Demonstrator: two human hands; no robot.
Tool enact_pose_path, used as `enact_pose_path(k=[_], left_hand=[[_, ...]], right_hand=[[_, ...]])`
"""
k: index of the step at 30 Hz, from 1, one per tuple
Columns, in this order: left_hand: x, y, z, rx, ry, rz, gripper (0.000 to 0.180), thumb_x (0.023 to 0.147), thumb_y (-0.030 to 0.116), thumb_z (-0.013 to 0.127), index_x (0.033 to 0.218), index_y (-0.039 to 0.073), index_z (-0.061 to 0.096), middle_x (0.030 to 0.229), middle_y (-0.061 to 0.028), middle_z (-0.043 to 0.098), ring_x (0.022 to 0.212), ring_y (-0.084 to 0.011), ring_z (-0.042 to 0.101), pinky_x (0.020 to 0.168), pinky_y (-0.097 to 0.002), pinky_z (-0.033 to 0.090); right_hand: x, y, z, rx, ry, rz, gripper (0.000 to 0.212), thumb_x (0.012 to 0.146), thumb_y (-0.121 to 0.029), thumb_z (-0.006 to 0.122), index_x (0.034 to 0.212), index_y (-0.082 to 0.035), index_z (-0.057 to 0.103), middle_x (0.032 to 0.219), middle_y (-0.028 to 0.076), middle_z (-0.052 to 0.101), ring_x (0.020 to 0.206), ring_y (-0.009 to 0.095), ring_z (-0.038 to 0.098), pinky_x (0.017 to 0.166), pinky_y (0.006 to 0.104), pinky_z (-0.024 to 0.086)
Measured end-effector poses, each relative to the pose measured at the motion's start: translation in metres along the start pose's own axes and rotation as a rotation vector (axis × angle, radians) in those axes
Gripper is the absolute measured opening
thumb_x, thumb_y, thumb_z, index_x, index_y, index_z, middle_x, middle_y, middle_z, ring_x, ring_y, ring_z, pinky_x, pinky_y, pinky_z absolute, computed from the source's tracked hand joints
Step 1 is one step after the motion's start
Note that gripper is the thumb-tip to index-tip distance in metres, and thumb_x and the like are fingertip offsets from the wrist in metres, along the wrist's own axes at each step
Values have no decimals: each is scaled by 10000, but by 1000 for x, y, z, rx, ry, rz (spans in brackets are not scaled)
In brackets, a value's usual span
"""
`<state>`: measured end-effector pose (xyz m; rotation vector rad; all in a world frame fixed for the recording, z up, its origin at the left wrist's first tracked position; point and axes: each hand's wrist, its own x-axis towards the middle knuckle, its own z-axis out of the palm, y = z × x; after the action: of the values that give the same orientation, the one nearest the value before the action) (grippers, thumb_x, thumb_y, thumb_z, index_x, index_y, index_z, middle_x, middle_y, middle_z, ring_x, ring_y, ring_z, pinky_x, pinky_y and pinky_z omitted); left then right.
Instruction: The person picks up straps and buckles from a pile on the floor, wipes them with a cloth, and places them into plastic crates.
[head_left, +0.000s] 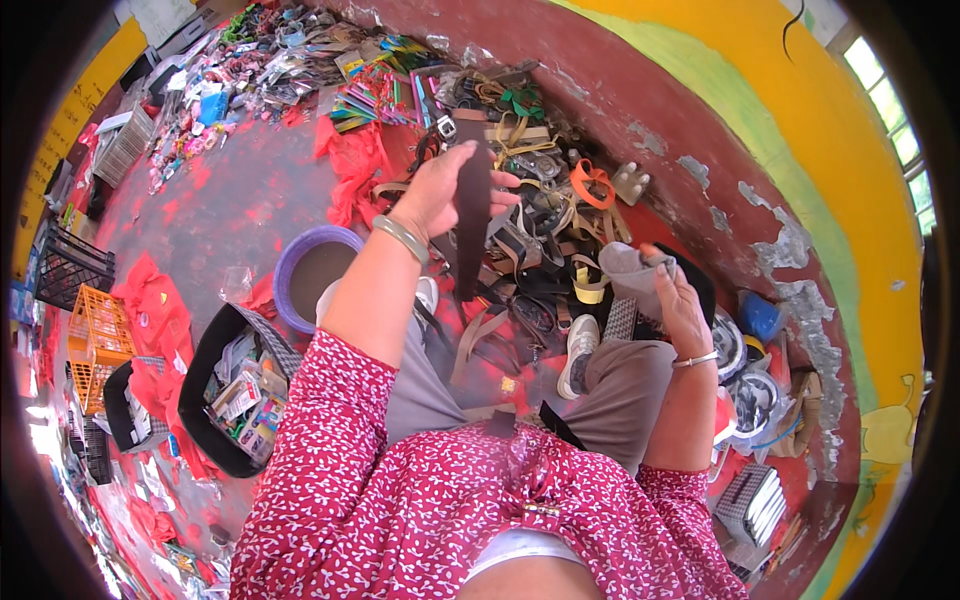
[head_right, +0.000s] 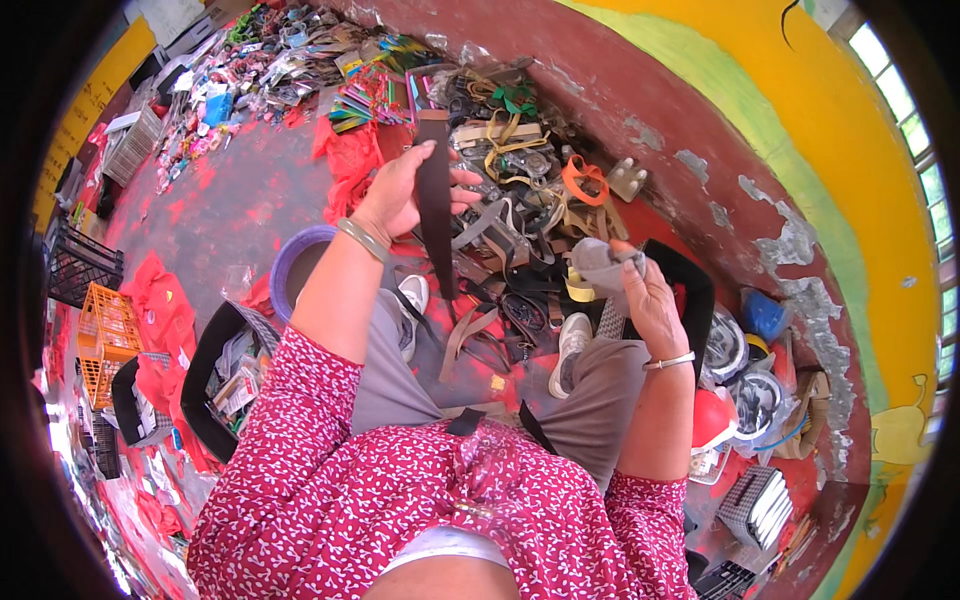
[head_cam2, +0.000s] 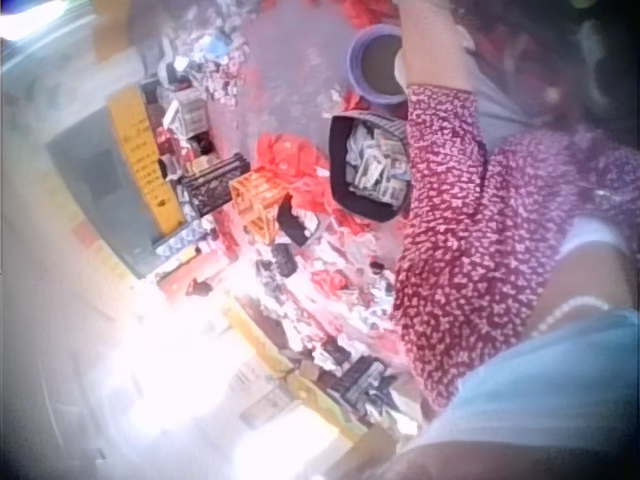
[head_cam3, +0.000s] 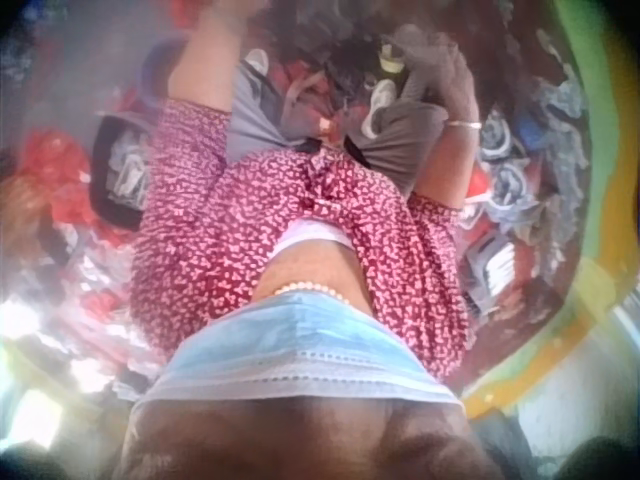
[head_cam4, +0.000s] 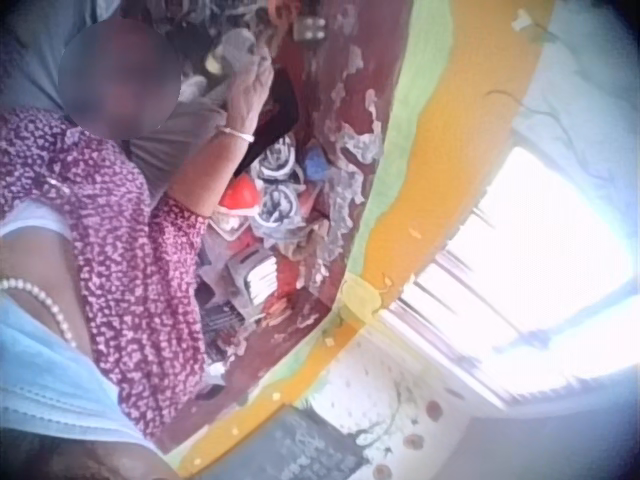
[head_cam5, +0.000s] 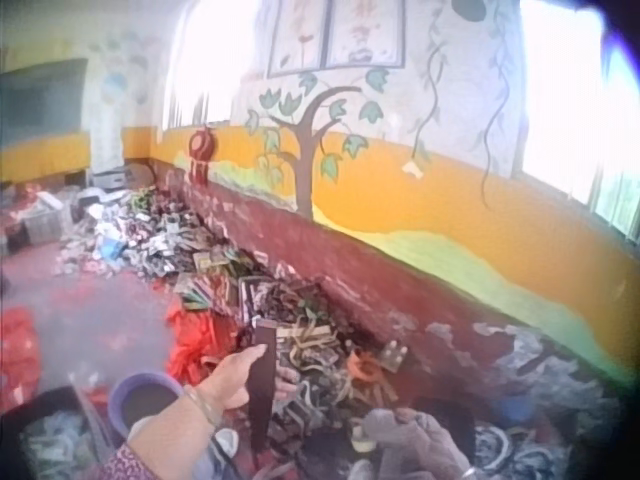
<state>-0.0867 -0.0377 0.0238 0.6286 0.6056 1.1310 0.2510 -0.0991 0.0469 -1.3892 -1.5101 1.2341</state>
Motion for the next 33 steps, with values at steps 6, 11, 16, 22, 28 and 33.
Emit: enact_pose_path(k=[6,11,16,22,28,33], left_hand=[[9,-27,1,101,-99,218,205,892,154,500,1043,23,544,918,-53,602,791,-147,596,718,-322,513],[11,-26,7,160,-52,231,182,866,108,549,1031,36,577,869,-5,608,766,-87,587,682,-252,501],[13,-28,14,218,-16,252,160,845,72,567,1004,63,575,844,12,609,747,-66,588,661,-214,488],[21,-37,16,435,17,339,127,833,55,572,959,73,566,821,31,591,699,-35,547,626,-179,440],[15,-36,24,450,1,365,145,819,6,562,956,52,561,826,34,584,722,-41,533,655,-190,434],[14,-39,27,440,-113,422,180,801,-47,538,950,49,567,854,35,582,789,-50,531,730,-209,433]], right_hand=[[26,-24,18,263,-39,-42,398,935,-277,442,1255,-42,466,1127,-4,497,994,78,439,909,210,312],[50,-20,31,-101,165,-93,286,904,-260,509,1002,-9,604,812,-4,586,738,72,534,673,217,441],[78,-22,53,453,192,26,219,884,-217,539,1012,-41,561,872,25,600,752,104,568,598,243,459],[74,-45,107,845,-154,36,269,890,-270,532,1058,-60,544,907,6,590,736,91,549,590,220,429],[96,-21,116,809,-165,-13,272,839,-142,602,1071,-38,506,956,23,569,854,108,527,761,239,423],[90,-32,131,761,-266,45,422,778,-109,675,1144,-38,477,1024,34,558,938,115,526,830,242,411]])
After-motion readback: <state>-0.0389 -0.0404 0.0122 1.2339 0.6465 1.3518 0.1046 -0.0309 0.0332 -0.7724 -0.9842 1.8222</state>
